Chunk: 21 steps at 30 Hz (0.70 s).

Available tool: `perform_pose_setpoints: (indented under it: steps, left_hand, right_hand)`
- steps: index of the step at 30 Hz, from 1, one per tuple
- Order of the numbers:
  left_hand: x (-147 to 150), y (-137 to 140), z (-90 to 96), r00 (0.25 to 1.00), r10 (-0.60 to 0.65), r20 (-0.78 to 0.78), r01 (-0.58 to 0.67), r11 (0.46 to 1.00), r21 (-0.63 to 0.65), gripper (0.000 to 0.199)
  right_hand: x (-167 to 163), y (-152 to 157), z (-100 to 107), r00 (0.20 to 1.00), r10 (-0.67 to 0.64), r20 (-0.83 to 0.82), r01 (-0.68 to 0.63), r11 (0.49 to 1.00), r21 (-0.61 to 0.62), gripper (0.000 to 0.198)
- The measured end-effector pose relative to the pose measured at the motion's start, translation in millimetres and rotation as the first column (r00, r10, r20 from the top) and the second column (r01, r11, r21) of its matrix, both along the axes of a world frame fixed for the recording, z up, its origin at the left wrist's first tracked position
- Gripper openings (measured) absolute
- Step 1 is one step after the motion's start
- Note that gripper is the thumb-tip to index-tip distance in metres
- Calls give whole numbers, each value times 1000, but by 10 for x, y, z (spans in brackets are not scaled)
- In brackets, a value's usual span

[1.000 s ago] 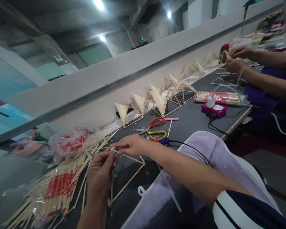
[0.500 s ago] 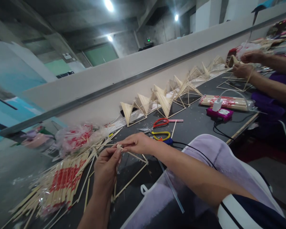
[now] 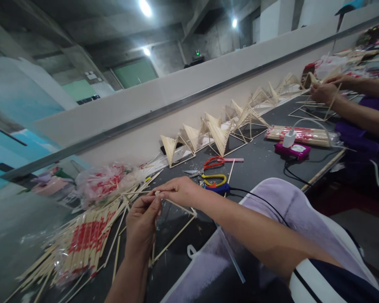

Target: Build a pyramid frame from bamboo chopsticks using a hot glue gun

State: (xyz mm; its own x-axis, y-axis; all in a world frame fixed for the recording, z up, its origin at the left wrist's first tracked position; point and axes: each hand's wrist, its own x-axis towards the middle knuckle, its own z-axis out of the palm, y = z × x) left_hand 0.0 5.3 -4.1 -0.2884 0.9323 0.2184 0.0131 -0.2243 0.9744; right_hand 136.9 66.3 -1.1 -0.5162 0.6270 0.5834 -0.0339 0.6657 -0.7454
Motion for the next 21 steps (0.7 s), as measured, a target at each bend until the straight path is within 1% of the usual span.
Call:
perform_pose_setpoints:
  steps: [6, 11, 13, 16, 21]
  left_hand:
    - [-8, -15, -18, 999, -39, 37, 38, 999, 23, 23]
    - [-22, -15, -46, 994, -91, 61, 88, 995, 49, 17]
    - [-29, -8, -56, 994, -87, 61, 84, 995, 52, 17]
    - [-32, 1, -63, 996, -73, 49, 71, 996, 50, 18]
    - [-18, 5, -54, 998, -40, 43, 38, 998, 54, 20]
  right_hand:
    - [-3, -37, 8, 995, -6, -95, -4, 995, -103, 24]
    - [-43, -55, -16, 985, -65, -159, 22, 966, -258, 22]
    - [-60, -53, -31, 981, -69, -179, 9, 948, -318, 22]
    - [-77, -53, -36, 974, -38, -223, -52, 923, -381, 22]
    - [-83, -77, 5, 970, -26, -244, -81, 906, -416, 21]
